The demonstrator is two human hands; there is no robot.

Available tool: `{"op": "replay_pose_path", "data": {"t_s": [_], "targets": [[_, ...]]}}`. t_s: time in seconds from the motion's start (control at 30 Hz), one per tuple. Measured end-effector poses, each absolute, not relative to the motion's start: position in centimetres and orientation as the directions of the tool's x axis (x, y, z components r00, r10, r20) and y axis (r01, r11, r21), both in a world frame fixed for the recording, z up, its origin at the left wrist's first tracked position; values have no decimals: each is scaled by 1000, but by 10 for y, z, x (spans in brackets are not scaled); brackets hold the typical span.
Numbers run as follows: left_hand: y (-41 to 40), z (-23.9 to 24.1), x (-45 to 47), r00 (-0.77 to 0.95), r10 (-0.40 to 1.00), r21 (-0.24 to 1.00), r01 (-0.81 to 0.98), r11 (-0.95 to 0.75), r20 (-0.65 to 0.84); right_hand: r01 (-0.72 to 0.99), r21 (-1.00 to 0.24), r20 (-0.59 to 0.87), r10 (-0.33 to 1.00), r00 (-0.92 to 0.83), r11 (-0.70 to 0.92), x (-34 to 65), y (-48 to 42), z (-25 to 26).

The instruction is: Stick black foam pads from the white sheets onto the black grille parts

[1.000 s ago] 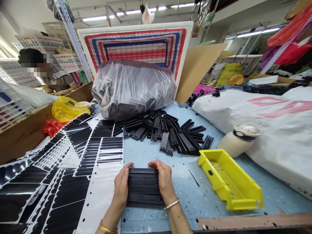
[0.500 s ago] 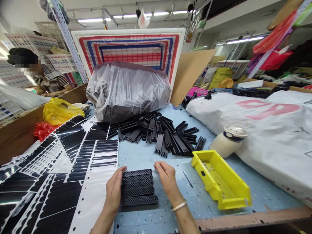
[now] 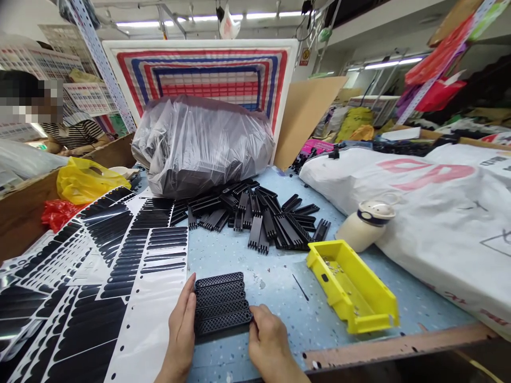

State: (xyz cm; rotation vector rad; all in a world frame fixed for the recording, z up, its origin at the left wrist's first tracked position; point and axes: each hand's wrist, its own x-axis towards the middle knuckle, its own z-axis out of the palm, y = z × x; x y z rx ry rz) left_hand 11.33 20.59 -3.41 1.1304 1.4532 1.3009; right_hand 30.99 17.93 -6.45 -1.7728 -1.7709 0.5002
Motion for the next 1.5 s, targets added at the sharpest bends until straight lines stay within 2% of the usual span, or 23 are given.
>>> {"op": "replay_pose_path", "data": {"t_s": [0.27,0.5,0.63,0.83,1.1,1.5], "targets": [[208,-46,108,-262,963,996,41,74,-60,800,-599,88,996,14,42,326,194,-51],[217,-54,107,-234,971,998,34,53,-43,859,-510,97,995,-3,53,319,245,-40],[218,-54,108,-235,972,999,23,31,-25,878,-468,92,993,-67,103,306,246,-35],[216,-52,108,-200,979,998,55,43,-31,900,-428,59,997,-56,76,299,244,-38],[216,-54,110,-166,986,996,82,44,-30,899,-435,29,999,-42,51,301,246,-39],[226,-57,102,-275,961,998,49,34,-19,854,-518,39,999,-19,36,303,251,-33]]}}
